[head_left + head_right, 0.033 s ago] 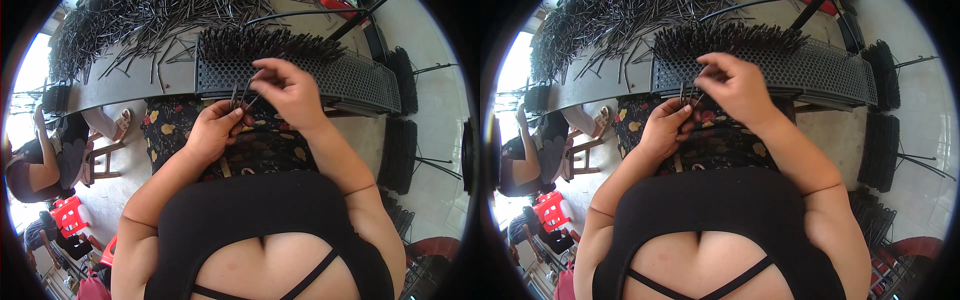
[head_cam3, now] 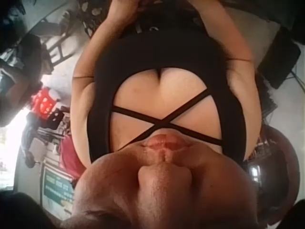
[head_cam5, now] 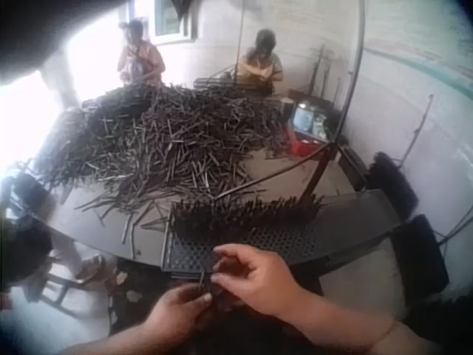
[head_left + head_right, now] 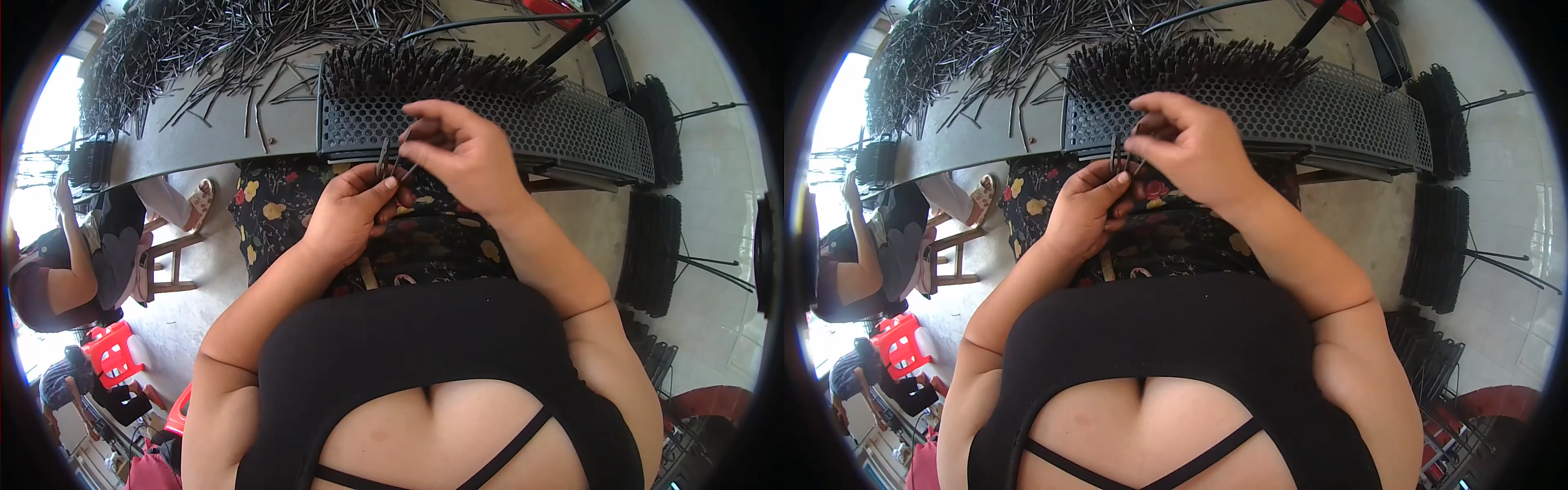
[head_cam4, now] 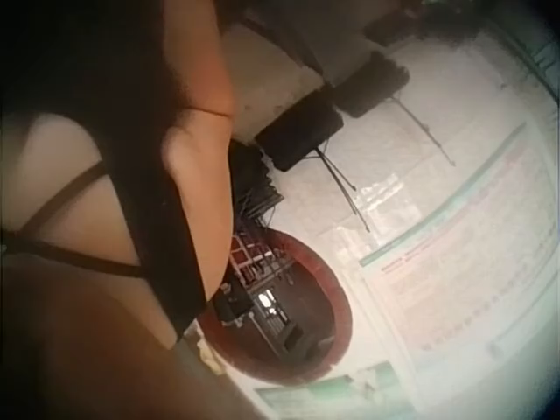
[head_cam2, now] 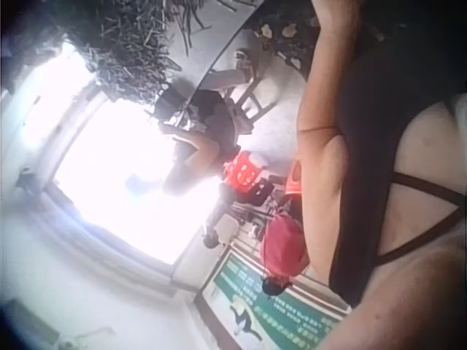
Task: Organizing thin metal rods by placing them individually into a perforated rack.
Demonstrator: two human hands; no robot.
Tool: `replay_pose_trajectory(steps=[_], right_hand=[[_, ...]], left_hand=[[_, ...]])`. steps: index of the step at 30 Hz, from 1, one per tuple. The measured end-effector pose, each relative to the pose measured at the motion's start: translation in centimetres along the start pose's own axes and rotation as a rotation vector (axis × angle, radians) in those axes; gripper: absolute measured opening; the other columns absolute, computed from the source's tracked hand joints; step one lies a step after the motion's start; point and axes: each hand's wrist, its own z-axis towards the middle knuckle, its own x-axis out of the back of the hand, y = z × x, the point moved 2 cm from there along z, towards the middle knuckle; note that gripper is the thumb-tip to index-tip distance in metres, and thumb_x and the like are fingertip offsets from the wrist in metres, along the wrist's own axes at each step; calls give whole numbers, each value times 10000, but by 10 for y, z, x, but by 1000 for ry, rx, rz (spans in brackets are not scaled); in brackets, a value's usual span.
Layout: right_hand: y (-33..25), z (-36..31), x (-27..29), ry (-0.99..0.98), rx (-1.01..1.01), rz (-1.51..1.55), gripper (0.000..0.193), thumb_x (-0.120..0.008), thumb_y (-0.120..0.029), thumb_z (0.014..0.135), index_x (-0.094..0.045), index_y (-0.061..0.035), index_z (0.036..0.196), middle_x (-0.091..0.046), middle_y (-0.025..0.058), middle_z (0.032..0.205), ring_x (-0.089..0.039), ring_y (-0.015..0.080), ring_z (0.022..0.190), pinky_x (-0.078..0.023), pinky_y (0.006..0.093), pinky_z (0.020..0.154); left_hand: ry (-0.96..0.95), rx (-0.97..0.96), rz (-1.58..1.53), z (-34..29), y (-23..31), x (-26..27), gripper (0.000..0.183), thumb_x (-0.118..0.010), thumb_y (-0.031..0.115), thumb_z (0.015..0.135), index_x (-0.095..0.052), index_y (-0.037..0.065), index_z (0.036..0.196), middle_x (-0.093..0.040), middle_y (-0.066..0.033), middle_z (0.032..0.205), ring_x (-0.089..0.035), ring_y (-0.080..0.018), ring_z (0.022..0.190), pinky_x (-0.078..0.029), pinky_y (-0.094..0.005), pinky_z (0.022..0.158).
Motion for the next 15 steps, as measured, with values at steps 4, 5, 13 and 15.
replay_pose_trajectory(steps=[4, 5, 13, 15], right_hand=[[-12, 6, -2, -180, -207, 63, 244, -721, -44, 839, -677, 26, 1069, -705, 63, 849, -651, 89, 704, -533, 240, 609], [-14, 9, -2, -237, -246, 66, 226, -716, -39, 841, -677, 33, 1052, -704, 65, 843, -650, 88, 696, -530, 238, 598], [-17, 25, -21, -274, -257, 152, 143, -717, -14, 830, -683, 30, 962, -697, 58, 799, -663, 97, 719, -526, 235, 613], [-15, 35, -20, -175, -170, 199, 149, -723, -10, 838, -677, 27, 976, -713, 67, 854, -676, 104, 742, -532, 228, 630]], left_hand=[[-88, -31, 46, -7, 4, -3, 144, -519, 116, 1021, -592, 34, 1114, -657, -29, 901, -456, -40, 638, -365, -176, 531], [-87, -31, 45, -8, 4, -2, 144, -519, 116, 1021, -592, 34, 1114, -657, -29, 901, -456, -40, 638, -365, -176, 531], [2, -47, 133, -18, 11, 11, 166, -519, 87, 1012, -607, 35, 1144, -624, -19, 855, -425, -44, 610, -293, -180, 500], [27, -38, 128, -18, 13, 16, 169, -520, 90, 1013, -614, 34, 1142, -609, -10, 837, -411, -39, 596, -282, -182, 490]])
